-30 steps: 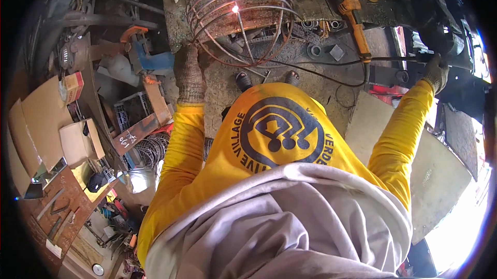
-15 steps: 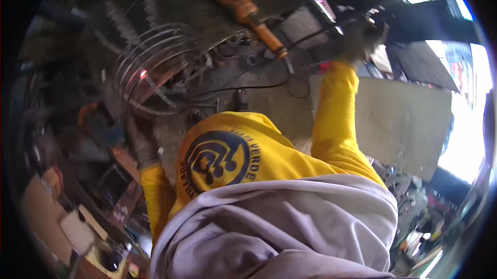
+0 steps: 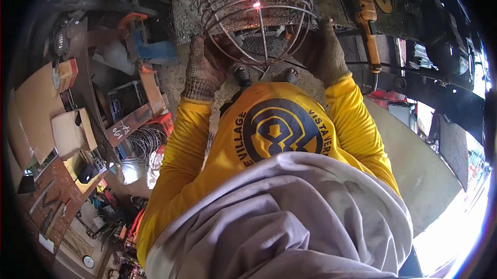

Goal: The person welds metal wires onto a circular frame, then picks up a metal rod and uses a welding tool to attach a small metal piece.

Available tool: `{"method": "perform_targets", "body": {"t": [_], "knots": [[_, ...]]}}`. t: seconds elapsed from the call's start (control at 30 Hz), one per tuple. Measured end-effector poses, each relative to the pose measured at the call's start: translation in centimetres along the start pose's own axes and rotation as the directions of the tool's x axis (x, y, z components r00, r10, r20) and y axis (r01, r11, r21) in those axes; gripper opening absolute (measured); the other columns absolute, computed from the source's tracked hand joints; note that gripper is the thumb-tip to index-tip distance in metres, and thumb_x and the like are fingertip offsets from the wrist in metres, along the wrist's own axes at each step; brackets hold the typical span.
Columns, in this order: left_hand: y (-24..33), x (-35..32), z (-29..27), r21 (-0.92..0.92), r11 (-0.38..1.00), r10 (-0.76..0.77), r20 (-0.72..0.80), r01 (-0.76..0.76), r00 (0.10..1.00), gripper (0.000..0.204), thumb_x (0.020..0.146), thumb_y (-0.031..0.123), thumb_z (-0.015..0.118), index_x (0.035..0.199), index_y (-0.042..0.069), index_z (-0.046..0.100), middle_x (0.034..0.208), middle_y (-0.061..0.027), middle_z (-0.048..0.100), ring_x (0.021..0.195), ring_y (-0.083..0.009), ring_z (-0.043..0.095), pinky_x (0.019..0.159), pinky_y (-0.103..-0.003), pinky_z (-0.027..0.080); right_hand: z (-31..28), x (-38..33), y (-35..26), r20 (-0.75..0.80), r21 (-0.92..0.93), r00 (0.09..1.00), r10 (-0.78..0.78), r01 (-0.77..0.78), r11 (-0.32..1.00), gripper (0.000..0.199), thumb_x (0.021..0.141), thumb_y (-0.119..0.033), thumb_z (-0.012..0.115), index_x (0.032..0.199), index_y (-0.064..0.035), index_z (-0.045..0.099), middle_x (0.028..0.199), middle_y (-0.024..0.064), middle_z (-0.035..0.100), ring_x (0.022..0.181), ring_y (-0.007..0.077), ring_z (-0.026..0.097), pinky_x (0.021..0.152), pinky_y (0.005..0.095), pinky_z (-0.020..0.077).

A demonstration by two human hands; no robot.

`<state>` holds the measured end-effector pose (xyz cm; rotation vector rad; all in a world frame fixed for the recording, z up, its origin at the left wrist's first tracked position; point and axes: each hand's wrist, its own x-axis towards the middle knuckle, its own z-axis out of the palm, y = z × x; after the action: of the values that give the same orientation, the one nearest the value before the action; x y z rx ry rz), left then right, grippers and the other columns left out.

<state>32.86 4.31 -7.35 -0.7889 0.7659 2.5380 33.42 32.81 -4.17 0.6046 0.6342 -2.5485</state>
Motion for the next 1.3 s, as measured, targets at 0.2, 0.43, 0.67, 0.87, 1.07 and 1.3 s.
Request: {"method": "perform_targets", "body": {"t": [0.2, 0.43, 0.67, 0.87, 1.07, 1.3], "knots": [[-0.1, -0.9, 1.4, -0.031, 0.999, -0.011, -0.105, 0.008, 0.994, 0.053, 0.098, 0.06, 0.044, 0.104, 0.011, 0.06, 0.1, -0.0155, 0.066, 0.095, -0.0356, 0.065, 0.094, -0.058, 0.051, 2.2, 0.3, -0.8, -0.117, -0.102, 0.993, -0.023, 0.011, 0.995, 0.067, 0.1, -0.059, 0.043, 0.127, 0.0, 0.056, 0.116, 0.0159, 0.067, 0.102, 0.03, 0.065, 0.097, 0.047, 0.0493], [0.0, -0.4, -0.1, -0.111, 0.994, -0.002, 0.071, 0.01, 0.997, 0.04, 0.096, 0.05, 0.058, 0.102, 0.011, 0.062, 0.096, -0.0127, 0.068, 0.09, -0.0348, 0.067, 0.091, -0.061, 0.052, -1.0, 0.8, -1.6, 0.136, 0.094, 0.983, 0.12, -0.134, 0.987, 0.044, 0.103, -0.044, 0.043, 0.126, -0.0102, 0.059, 0.116, 0.009, 0.069, 0.111, 0.0318, 0.063, 0.099, 0.0505, 0.0481], [0.3, -2.0, 1.2, -0.18, 0.983, -0.029, 0.011, 0.031, 1.0, 0.032, 0.097, 0.035, 0.061, 0.121, 0.014, 0.059, 0.107, -0.0117, 0.065, 0.102, -0.0317, 0.065, 0.096, -0.055, 0.052, 1.8, -0.2, -1.5, -0.062, 0.028, 0.996, 0.068, -0.067, 0.997, 0.044, 0.1, -0.042, 0.053, 0.121, -0.0049, 0.061, 0.103, 0.0122, 0.069, 0.093, 0.0276, 0.063, 0.09, 0.0469, 0.05], [0.2, -2.2, 1.1, -0.116, 0.992, 0.048, 0.014, -0.046, 0.999, 0.031, 0.093, 0.032, 0.067, 0.118, 0.014, 0.061, 0.109, -0.0072, 0.067, 0.108, -0.0348, 0.065, 0.094, -0.059, 0.053, 1.4, -0.1, -1.6, -0.11, 0.015, 0.991, 0.077, -0.076, 0.997, 0.053, 0.099, -0.046, 0.051, 0.119, 0.003, 0.059, 0.094, 0.01, 0.067, 0.086, 0.0253, 0.062, 0.084, 0.0426, 0.0488], [0.5, -1.9, 0.3, -0.127, 0.992, 0.017, 0.075, -0.008, 0.997, 0.031, 0.092, 0.031, 0.068, 0.118, 0.015, 0.062, 0.109, -0.0051, 0.068, 0.104, -0.035, 0.068, 0.087, -0.067, 0.054, 1.7, -0.3, -1.2, -0.111, 0.044, 0.992, 0.058, -0.053, 0.998, 0.053, 0.1, -0.046, 0.048, 0.118, 0.002, 0.06, 0.098, 0.0089, 0.066, 0.086, 0.0253, 0.06, 0.083, 0.0412, 0.0462], [0.9, -1.5, -0.3, -0.081, 0.992, -0.083, 0.163, 0.097, 0.983, 0.041, 0.093, 0.037, 0.066, 0.125, 0.013, 0.058, 0.117, -0.0074, 0.066, 0.111, -0.0283, 0.064, 0.097, -0.054, 0.053, 1.4, -0.1, -0.8, -0.114, 0.156, 0.993, 0.026, -0.008, 0.988, 0.043, 0.1, -0.043, 0.047, 0.121, -0.0083, 0.062, 0.11, 0.0089, 0.067, 0.094, 0.0275, 0.06, 0.089, 0.0444, 0.0461]]}}
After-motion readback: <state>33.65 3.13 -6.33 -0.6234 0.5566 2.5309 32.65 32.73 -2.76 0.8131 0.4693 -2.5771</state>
